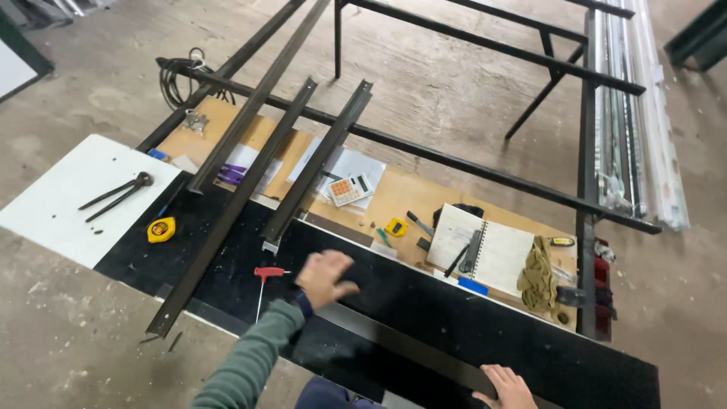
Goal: The person assembles a rectangular metal frame on a workbench. They position dark metal rails and a frame section on the bench, use a red-handled screwdriver to drive screws at the joints, handle small brackets and fasteners, and press the frame members together to align the corners while fastening.
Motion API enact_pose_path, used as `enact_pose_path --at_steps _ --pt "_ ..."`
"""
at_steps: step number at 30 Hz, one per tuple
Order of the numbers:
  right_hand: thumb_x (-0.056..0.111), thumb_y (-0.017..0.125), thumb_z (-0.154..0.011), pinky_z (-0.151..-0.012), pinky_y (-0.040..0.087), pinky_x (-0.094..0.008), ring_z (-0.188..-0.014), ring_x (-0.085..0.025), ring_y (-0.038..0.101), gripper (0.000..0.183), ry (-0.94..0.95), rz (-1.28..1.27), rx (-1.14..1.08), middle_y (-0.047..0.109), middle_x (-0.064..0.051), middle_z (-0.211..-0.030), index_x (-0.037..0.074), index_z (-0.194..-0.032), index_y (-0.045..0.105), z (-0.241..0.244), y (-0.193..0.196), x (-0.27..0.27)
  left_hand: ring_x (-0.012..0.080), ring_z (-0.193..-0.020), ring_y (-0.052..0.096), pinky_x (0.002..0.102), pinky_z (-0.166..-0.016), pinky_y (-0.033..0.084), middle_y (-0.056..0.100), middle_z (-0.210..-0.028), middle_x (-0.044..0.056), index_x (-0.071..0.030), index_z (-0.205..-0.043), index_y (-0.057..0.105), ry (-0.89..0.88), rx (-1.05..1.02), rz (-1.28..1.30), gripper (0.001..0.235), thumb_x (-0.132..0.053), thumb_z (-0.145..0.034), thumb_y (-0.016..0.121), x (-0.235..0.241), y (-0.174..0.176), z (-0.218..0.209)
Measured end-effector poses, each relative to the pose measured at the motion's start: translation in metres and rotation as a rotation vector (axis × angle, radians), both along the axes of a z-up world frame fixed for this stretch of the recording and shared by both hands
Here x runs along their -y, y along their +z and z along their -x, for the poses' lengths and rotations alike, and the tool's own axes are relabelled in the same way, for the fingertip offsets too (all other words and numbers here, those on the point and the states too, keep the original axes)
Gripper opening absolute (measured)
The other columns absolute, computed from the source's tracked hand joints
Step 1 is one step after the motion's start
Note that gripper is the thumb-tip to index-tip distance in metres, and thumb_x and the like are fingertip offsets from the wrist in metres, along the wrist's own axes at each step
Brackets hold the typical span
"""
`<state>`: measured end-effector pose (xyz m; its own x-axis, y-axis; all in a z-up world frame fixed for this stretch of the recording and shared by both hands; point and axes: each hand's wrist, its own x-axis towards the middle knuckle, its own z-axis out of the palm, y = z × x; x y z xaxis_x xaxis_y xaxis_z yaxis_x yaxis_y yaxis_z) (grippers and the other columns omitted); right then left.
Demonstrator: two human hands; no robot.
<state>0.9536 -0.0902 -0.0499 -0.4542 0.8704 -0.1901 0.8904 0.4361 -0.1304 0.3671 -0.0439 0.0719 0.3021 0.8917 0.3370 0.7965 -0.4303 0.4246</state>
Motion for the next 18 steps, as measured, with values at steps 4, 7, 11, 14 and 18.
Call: enact_pose_path --at_steps 4,7,11,14,18 --pt "0.059 0.084 -0.067 -0.093 0.048 -0.039 -0.124 -0.018 0.056 0.078 -0.021 0.035 -0.064 0.060 0.004 -0.135 0.025 -0.133 0.061 0.012 0.027 0.008 0.0396 -0.118 0.059 0.051 -0.096 0.048 0.063 -0.125 0.020 -0.004 -0.131 0.064 0.730 0.126 0.018 0.061 -0.051 -0.091 0.070 -0.084 -0.055 0.118" --pt "0.059 0.086 -0.072 -0.101 0.043 -0.042 -0.130 -0.020 0.050 0.082 -0.046 0.156 -0.047 0.052 0.003 -0.143 0.026 -0.140 0.055 0.016 0.025 0.010 0.0418 -0.116 0.060 0.050 -0.098 0.049 0.065 -0.123 0.021 -0.003 -0.126 0.066 0.791 0.205 0.058 0.058 -0.050 -0.093 0.069 -0.128 -0.092 0.182" --pt "0.059 0.086 -0.066 -0.110 0.039 -0.045 -0.137 -0.019 0.045 0.095 -0.184 0.196 0.098 0.047 0.006 -0.149 0.032 -0.149 0.047 0.058 0.053 0.014 0.0409 -0.114 0.063 0.048 -0.099 0.050 0.066 -0.124 0.024 -0.001 -0.132 0.065 0.848 0.257 0.195 0.063 -0.051 -0.093 0.069 -0.197 -0.153 0.218" --pt "0.061 0.086 -0.071 -0.119 0.027 -0.055 -0.146 -0.018 0.035 0.100 -0.267 0.361 0.287 0.038 0.007 -0.158 0.036 -0.155 0.038 0.095 0.061 0.015 0.0415 -0.117 0.063 0.049 -0.098 0.048 0.067 -0.126 0.025 0.001 -0.132 0.063 0.727 0.346 0.334 0.065 -0.051 -0.093 0.068 -0.221 -0.180 0.229" --pt "0.066 0.084 -0.072 -0.114 0.027 -0.063 -0.146 -0.024 0.034 0.096 -0.352 0.205 0.145 0.039 0.001 -0.156 0.032 -0.151 0.043 0.136 0.063 0.025 0.0392 -0.117 0.066 0.047 -0.101 0.050 0.072 -0.119 0.023 -0.001 -0.122 0.071 0.618 0.408 0.603 0.063 -0.058 -0.097 0.058 -0.244 -0.208 0.232"
